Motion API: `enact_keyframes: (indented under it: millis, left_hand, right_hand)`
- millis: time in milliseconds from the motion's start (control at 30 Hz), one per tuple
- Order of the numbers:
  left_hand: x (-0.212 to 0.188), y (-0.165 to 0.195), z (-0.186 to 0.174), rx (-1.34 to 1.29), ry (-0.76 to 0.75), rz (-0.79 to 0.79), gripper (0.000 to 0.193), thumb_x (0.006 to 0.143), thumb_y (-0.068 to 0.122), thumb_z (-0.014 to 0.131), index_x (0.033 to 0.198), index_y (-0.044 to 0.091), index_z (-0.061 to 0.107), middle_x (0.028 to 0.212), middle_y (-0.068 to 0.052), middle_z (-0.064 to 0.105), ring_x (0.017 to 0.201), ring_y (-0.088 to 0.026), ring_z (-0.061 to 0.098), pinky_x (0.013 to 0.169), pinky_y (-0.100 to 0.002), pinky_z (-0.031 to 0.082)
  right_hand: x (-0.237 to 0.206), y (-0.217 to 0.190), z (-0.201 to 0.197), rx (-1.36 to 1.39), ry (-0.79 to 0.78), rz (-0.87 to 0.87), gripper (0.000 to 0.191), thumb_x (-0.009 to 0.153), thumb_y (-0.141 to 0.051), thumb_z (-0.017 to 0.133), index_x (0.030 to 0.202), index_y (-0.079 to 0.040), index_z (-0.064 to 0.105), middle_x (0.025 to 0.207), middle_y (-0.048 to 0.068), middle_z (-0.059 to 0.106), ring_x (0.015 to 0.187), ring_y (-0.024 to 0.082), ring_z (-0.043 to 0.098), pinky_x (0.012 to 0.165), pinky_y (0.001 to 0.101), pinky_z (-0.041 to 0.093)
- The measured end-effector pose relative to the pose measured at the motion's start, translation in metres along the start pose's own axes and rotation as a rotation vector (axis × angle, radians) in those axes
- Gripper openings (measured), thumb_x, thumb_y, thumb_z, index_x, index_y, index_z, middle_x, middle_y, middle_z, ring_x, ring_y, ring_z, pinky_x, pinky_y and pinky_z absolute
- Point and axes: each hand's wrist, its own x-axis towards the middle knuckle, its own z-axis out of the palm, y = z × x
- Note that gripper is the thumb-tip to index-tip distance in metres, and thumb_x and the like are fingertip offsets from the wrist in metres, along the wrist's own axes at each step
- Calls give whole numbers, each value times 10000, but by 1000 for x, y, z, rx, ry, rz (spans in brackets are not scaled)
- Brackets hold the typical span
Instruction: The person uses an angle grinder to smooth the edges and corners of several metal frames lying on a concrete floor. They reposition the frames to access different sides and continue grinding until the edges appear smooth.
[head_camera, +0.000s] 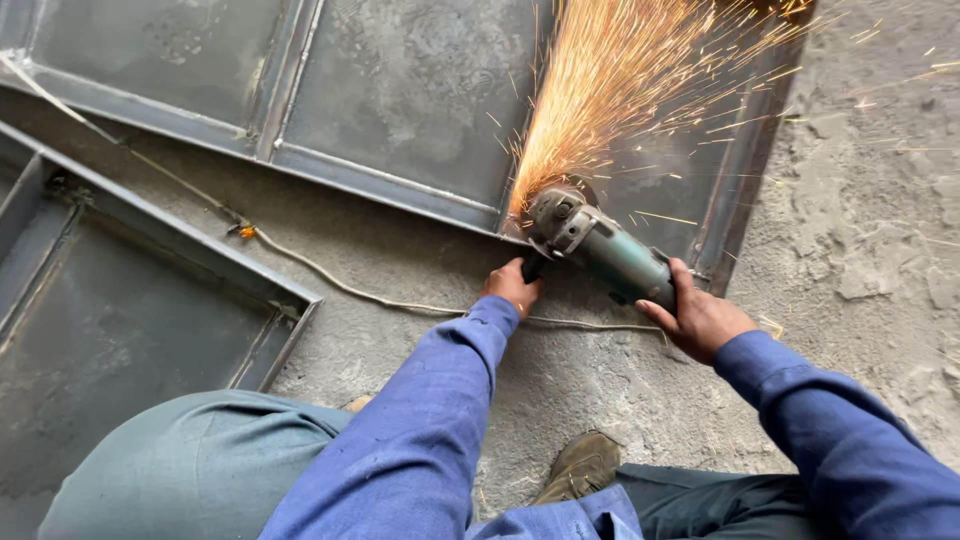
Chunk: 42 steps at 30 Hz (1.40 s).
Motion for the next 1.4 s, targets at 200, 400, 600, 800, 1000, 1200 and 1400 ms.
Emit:
enact_keyframes:
  millis: [200, 400, 600, 800, 1000, 1200, 1400]
  left_hand:
    - [-1, 4, 7, 24, 34, 44, 450, 812, 424, 789, 1116, 109, 683, 1092, -218, 731, 1055, -442, 676, 897, -524, 534]
    - [-3, -1, 0, -5, -4, 2, 475, 810, 420, 807, 1161, 122, 691, 1113, -220, 730, 1072, -427, 680, 918, -496, 540]
    - [-6, 8, -5, -53, -4, 2, 476, 806, 423, 782, 1169, 128, 693, 1103, -208, 743, 1066, -409, 702, 924, -482, 560]
    - [-7, 11, -3, 34, -51, -10, 439, 824, 388, 765, 1164, 124, 681, 1101, -228, 729, 1079, -439, 675, 936, -511, 534]
    - [-3, 7, -16, -42, -5, -7, 417, 777, 366, 767, 1122, 146, 690, 1076, -216, 725, 1049, -438, 670, 909, -513, 532]
    - [-4, 28, -17, 25, -52, -1, 365, 782, 362, 728, 1063, 129, 725, 1050, -221, 738, 1031, -430, 689, 909, -499, 545]
    - [-7, 22, -33, -16, 7, -11, 387, 761, 378, 723, 1052, 123, 725, 1041, -210, 746, 1020, -412, 709, 895, -483, 568]
  right_hand:
    - [-2, 5, 1, -1, 10, -8, 951, 929, -646, 476, 1602, -73, 125, 1116, 329, 701, 1006, 483, 719, 866, 524, 591]
    - [5, 4, 3, 15, -2, -26, 938, 931, -649, 472, 1596, -87, 123, 1139, 320, 696, 1017, 485, 711, 878, 524, 582]
    - [2, 4, 1, -18, -32, 8, 932, 932, -663, 446, 1612, -112, 126, 1137, 313, 708, 1045, 462, 718, 902, 513, 586]
    - [1, 3, -5, -12, -36, 9, 954, 931, -670, 444, 1607, -86, 110, 1160, 326, 689, 1054, 474, 709, 900, 512, 583]
    - [5, -4, -3, 74, -33, -13, 938, 925, -649, 454, 1605, -78, 151, 1175, 335, 680, 1082, 488, 690, 939, 514, 552]
    - [4, 10, -12, 102, -62, 14, 936, 908, -671, 474, 1596, -99, 201, 1217, 345, 664, 1159, 466, 672, 981, 497, 542]
    - [12, 2, -9, 92, -67, 2, 980, 918, -685, 465, 1609, -65, 154, 1252, 344, 647, 1187, 468, 648, 1006, 493, 520]
